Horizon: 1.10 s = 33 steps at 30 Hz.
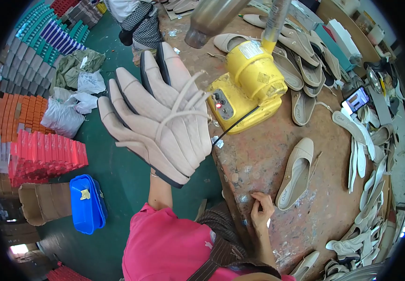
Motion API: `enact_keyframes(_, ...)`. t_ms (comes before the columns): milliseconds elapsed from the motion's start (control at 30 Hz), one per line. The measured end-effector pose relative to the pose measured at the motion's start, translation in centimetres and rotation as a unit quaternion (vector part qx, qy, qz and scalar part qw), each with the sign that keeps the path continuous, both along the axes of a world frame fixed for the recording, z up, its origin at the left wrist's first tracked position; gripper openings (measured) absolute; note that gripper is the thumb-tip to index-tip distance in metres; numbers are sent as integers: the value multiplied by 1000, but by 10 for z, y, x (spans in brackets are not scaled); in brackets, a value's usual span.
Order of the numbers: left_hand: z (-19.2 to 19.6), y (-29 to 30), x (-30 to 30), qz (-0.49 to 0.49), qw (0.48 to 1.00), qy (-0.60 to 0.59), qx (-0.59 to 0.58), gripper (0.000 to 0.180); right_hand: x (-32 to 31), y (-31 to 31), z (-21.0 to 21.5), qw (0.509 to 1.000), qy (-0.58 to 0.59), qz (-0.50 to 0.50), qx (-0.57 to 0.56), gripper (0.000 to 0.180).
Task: The person places an insole into a shoe and presses it down by hand, repeating the process for a second shoe. They then stack the pair together and hold them under a heat gun before starting on another shoe.
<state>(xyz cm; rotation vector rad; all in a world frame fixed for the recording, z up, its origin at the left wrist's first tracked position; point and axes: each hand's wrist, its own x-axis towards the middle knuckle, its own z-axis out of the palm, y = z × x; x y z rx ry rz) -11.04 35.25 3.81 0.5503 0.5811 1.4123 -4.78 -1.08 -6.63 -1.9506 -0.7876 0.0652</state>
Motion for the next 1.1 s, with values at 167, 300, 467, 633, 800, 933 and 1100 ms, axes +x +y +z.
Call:
enact_keyframes(167, -1, -44, 1, -43, 998, 47, 2, 60, 2, 0, 2, 1000, 4, -23, 3, 29)
enact_keyframes(300, -5, -79, -12, -139, 987, 73, 15, 58, 7, -2, -7, 999, 7, -29, 20, 28)
enact_keyframes(467, 0, -142, 60, -217, 970, 95, 50, 54, 6, -14, -15, 999, 21, -12, 25, 28)
enact_keyframes(633, 27, -117, 127, -280, 948, 120, 92, 51, 3, -15, -8, 996, 42, 8, 72, 28)
enact_keyframes(800, 75, -67, 238, -390, 844, 122, 348, 38, -3, -17, -10, 995, 54, -12, 87, 25)
enact_keyframes(933, 125, -48, 381, -141, 666, 464, 568, 101, 0, -15, -18, 991, 60, -17, 121, 23)
enact_keyframes(1100, 2, 36, 461, -108, 459, 702, 533, 122, 1, -12, -18, 987, 53, -10, 153, 21)
